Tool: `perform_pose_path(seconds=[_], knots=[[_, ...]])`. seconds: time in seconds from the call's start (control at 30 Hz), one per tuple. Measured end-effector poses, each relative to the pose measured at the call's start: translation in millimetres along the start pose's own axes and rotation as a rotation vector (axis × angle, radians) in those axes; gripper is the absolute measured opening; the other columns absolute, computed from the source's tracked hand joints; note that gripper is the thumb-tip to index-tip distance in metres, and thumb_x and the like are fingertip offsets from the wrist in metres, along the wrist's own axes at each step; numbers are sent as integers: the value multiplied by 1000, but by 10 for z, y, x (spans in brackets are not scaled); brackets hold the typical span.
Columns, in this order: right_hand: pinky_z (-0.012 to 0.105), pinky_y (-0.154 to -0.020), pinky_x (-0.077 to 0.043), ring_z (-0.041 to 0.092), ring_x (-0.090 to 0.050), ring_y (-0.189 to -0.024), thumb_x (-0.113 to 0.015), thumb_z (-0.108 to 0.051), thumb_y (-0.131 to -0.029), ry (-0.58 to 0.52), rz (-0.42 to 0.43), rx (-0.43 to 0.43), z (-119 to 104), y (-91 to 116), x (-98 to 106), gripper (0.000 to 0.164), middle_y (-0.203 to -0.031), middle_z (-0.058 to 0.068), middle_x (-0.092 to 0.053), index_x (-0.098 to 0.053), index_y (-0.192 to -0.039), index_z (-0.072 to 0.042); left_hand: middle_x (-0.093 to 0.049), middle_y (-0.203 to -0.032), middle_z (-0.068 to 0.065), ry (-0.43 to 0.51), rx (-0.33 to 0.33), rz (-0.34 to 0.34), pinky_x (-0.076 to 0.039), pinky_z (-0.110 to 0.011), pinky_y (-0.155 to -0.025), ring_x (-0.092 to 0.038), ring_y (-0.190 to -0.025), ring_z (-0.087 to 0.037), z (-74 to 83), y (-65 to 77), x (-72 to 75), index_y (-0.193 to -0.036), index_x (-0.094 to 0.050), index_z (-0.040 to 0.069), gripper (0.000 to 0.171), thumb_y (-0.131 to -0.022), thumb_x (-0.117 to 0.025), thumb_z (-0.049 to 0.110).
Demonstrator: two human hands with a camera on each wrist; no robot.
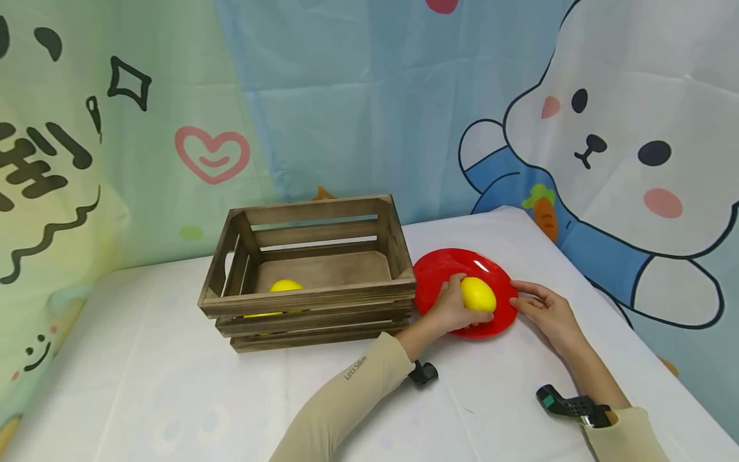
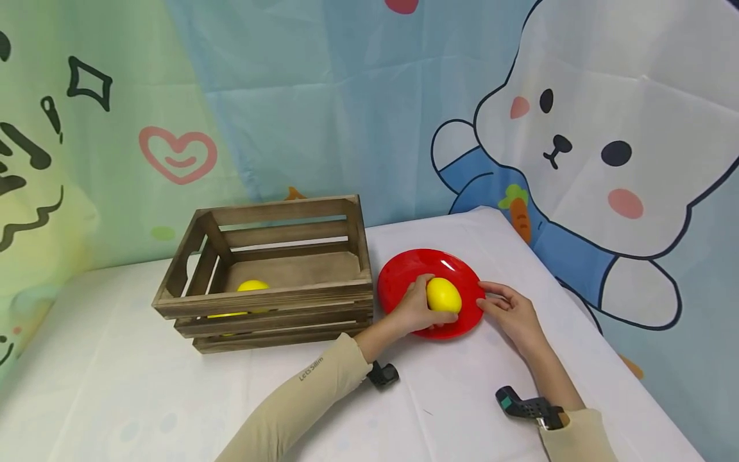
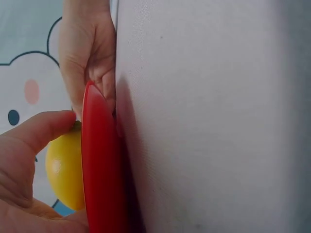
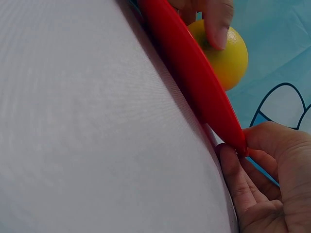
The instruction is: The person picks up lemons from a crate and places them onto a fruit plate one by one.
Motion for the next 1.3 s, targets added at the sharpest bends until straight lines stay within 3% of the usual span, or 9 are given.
perform_pose_path(seconds=[0.17,0.3,0.43,0.6,0.67,0.87,1.1,1.3], knots=[[7,-80,-47,-16,-53,-92,-61,-34,-97,-5,-3,2,-2,10,-1,58,-139,20,-48,-46,-141,0,-46,-119,1,-97,-28,-2,-52,-27,-81,-50,-101,-12,11,6,-7,-140,-36,18,81,-75,-84,21],[7,-80,-47,-16,-54,-92,-62,-34,-96,-12,-1,4,-5,14,5,58,-137,17,-50,-46,-141,0,-47,-121,2,-114,-46,-8,-51,-29,-87,-48,-110,-11,17,5,-16,-140,-37,18,80,-75,-85,21],[7,-80,-47,-16,-54,-92,-62,-34,-96,-11,-5,3,-1,16,4,58,-138,20,-48,-46,-141,0,-48,-119,2,-49,-19,-21,-53,-27,-82,-51,-101,-9,1,17,-22,-139,-40,18,77,-75,-84,16],[6,-80,-46,-14,-55,-92,-61,-34,-97,-7,-11,10,-16,18,4,58,-130,6,-54,-46,-141,0,-50,-114,2,13,1,-37,-53,-21,-72,-54,-78,-7,-25,14,-24,-136,-44,16,70,-78,-82,14],[6,-80,-46,-14,-54,-92,-61,-34,-97,-4,-12,11,-23,14,3,58,-131,6,-54,-46,-141,0,-50,-112,3,14,-13,-52,-52,-20,-70,-54,-77,-6,-20,6,-31,-135,-44,16,68,-79,-81,14],[5,-80,-45,-16,-52,-93,-61,-36,-96,6,-13,6,-25,0,-6,59,-141,23,-45,-46,-141,0,-49,-105,4,26,-48,-107,-50,-17,-70,-53,-77,-6,8,8,-61,-137,-43,12,67,-81,-79,13],[5,-80,-45,-15,-53,-92,-61,-35,-97,-6,-16,7,-25,1,-19,59,-135,13,-50,-45,-141,0,-51,-104,3,4,-11,-149,-51,-18,-71,-55,-76,-8,0,64,-52,-140,-40,9,72,-80,-79,13],[5,-80,-46,-16,-52,-92,-61,-37,-96,12,-14,2,-13,-6,-3,61,-141,23,-45,-45,-142,-1,-53,-109,4,-40,2,-161,-51,-19,-73,-54,-80,-7,-10,108,-2,-142,-39,10,73,-81,-79,16]])
Point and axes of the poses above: each hand's wrist, its own y-axis away from the middle knuckle, its own x-axis out of the back of the hand, z = x × y, the point moved 9 cm from there along -y, towards the middle knuckle
